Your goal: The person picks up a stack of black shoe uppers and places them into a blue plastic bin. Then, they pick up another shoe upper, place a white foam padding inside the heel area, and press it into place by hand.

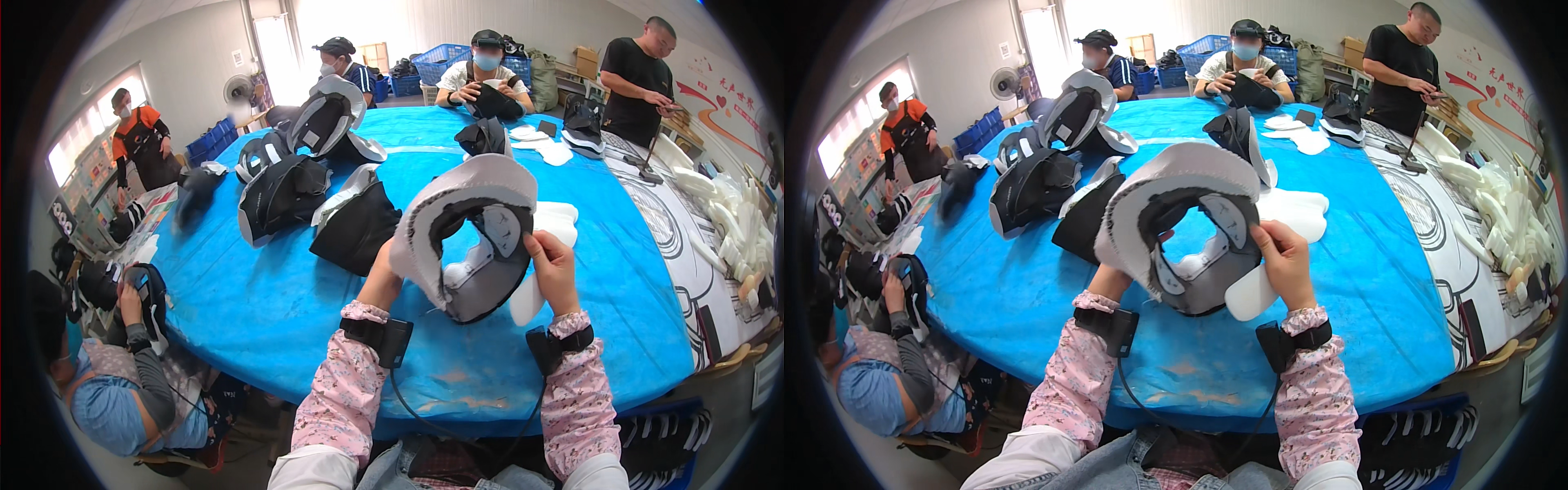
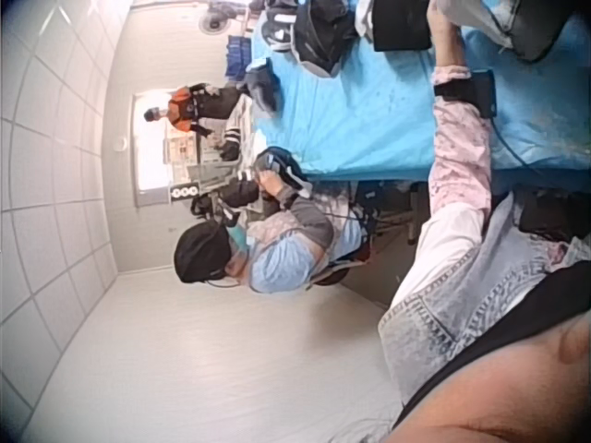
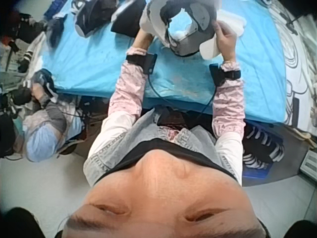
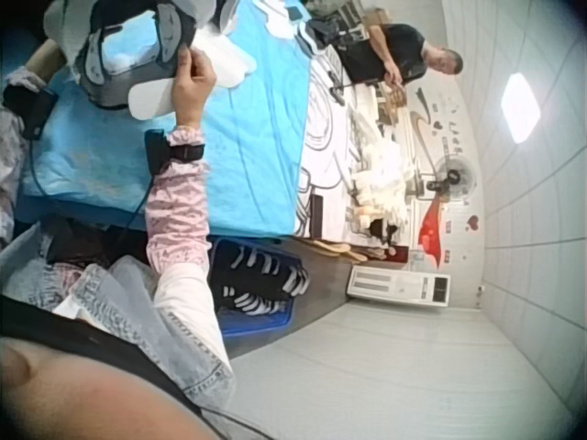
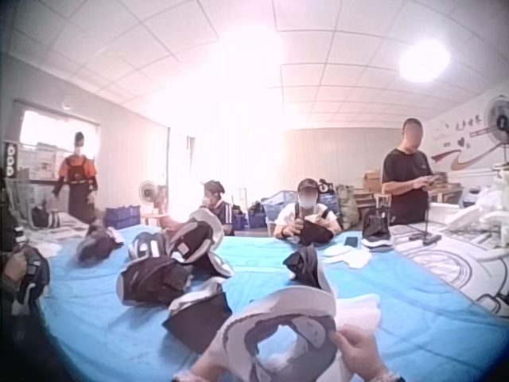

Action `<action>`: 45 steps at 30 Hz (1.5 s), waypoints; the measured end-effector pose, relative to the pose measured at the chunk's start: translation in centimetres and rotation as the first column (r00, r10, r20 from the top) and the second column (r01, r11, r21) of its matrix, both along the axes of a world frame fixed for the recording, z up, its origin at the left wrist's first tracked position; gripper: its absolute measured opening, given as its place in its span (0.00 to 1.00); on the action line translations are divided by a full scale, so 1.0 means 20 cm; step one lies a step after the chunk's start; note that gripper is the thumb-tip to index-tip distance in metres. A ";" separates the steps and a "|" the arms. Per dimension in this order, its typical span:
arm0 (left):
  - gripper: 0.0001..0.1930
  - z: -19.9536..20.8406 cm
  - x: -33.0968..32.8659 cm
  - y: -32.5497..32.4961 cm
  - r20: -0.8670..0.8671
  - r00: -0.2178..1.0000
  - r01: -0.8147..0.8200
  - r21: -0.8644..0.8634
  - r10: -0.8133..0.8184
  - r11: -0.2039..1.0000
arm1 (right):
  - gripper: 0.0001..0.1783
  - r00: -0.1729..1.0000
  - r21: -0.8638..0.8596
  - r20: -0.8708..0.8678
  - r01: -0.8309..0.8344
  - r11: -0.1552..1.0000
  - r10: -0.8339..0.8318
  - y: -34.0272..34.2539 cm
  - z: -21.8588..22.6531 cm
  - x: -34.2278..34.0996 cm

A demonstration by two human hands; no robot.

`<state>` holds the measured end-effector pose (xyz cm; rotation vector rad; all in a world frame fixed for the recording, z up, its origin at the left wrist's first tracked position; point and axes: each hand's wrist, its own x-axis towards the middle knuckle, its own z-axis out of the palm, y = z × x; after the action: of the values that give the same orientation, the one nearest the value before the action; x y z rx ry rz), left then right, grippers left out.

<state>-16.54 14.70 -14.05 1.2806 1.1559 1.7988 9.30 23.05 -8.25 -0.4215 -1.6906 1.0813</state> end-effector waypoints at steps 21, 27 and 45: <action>0.29 0.18 0.29 -0.06 -0.297 0.865 -0.330 0.273 0.405 0.904 | 0.19 0.826 0.256 0.161 0.494 0.831 -0.540 0.11 -0.10 0.02; 0.32 0.26 0.44 -0.08 -0.460 0.700 -0.286 0.519 0.545 0.805 | 0.20 0.853 0.127 0.157 0.482 0.867 -0.497 0.08 -0.11 -0.02; 0.17 0.32 0.43 -0.15 -0.482 0.813 -0.182 0.322 0.326 0.929 | 0.19 0.995 -0.184 -0.077 0.051 0.982 -0.066 0.00 -0.02 -0.01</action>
<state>-7.92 11.77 -7.62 1.9480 1.4780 1.8943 9.08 23.06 -8.69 -0.5324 -1.5036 1.1987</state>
